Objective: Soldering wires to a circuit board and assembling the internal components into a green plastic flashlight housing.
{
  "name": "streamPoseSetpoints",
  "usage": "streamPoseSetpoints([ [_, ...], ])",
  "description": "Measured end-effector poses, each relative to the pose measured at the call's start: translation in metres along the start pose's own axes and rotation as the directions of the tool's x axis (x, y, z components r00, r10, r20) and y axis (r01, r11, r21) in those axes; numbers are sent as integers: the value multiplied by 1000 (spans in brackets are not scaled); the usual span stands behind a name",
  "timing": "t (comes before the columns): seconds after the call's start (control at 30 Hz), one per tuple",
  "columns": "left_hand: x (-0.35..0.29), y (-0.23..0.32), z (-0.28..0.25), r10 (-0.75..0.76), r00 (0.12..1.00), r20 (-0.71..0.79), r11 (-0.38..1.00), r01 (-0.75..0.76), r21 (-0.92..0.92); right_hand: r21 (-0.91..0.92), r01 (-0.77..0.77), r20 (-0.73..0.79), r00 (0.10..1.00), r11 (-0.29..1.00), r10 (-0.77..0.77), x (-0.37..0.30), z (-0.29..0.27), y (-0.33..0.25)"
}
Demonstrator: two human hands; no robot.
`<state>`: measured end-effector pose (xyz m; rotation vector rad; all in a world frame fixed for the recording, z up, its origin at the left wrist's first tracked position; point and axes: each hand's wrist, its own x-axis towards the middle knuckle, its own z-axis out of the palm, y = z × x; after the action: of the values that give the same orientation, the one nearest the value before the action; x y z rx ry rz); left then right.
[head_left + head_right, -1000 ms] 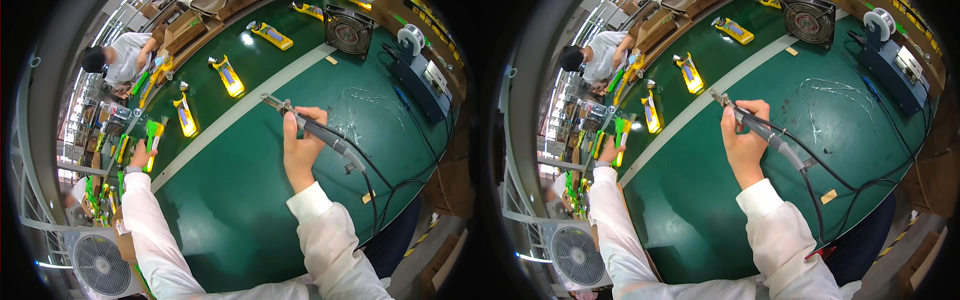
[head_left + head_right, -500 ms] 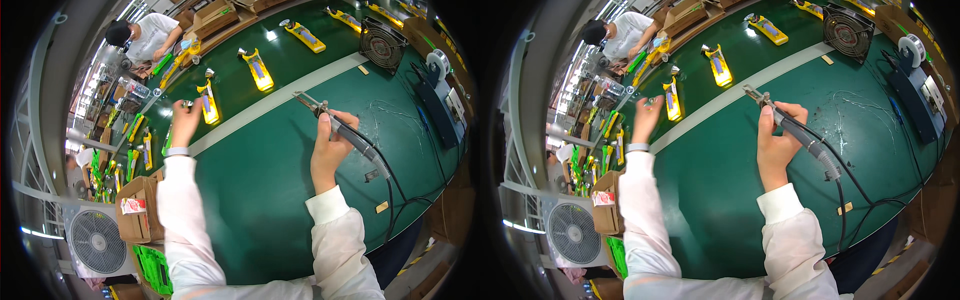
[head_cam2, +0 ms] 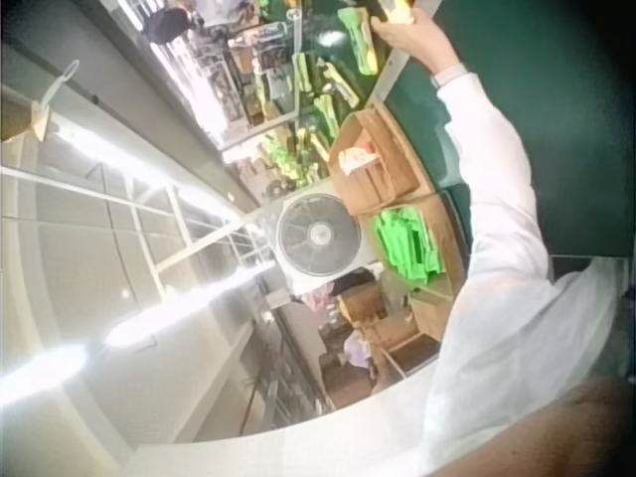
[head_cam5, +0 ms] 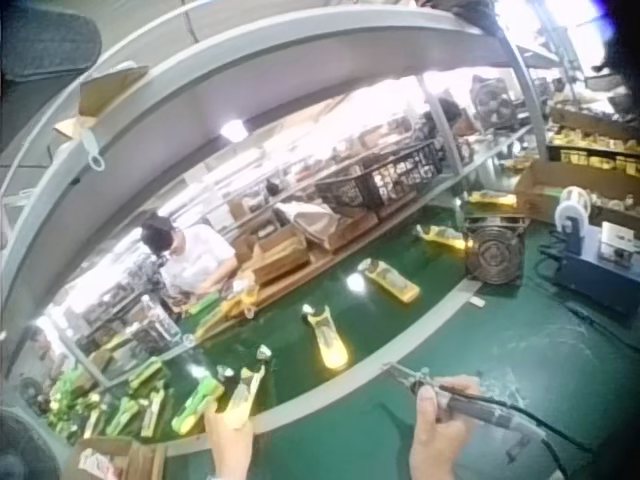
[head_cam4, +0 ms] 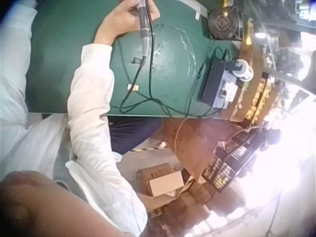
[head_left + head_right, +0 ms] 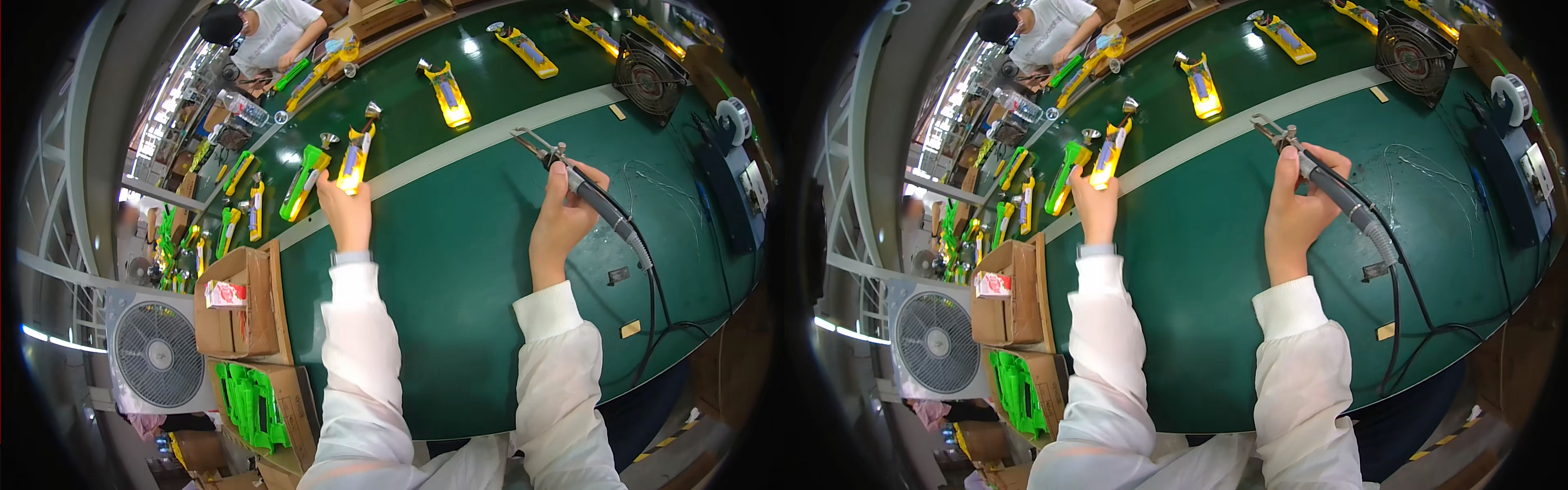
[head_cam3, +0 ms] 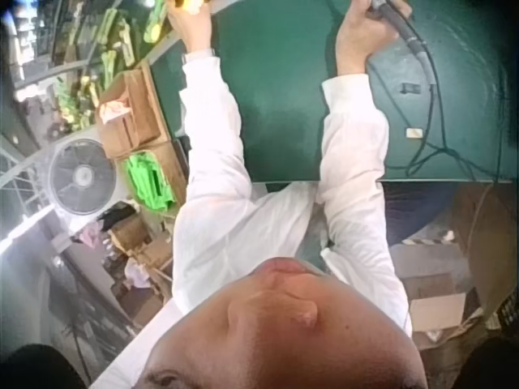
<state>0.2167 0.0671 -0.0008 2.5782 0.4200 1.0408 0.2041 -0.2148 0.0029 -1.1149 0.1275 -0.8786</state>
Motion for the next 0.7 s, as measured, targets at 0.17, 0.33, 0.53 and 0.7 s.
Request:
streamPoseSetpoints([
  [0.17,-113,20,-92,-132,976,174,984,150,-95,0,0,1,1000,1000,0,2,2,3],
  [0.33,-204,39,-182,-356,883,307,910,401,-100,-15,27,9,1000,1000,-27,3,2,3],
  [0.53,-264,101,-241,-308,808,502,941,336,37,-59,39,14,999,997,-38,6,1,2],
  [0.7,-241,133,-246,144,769,623,979,-202,23,-85,52,28,998,995,-50,9,-4,5],
])
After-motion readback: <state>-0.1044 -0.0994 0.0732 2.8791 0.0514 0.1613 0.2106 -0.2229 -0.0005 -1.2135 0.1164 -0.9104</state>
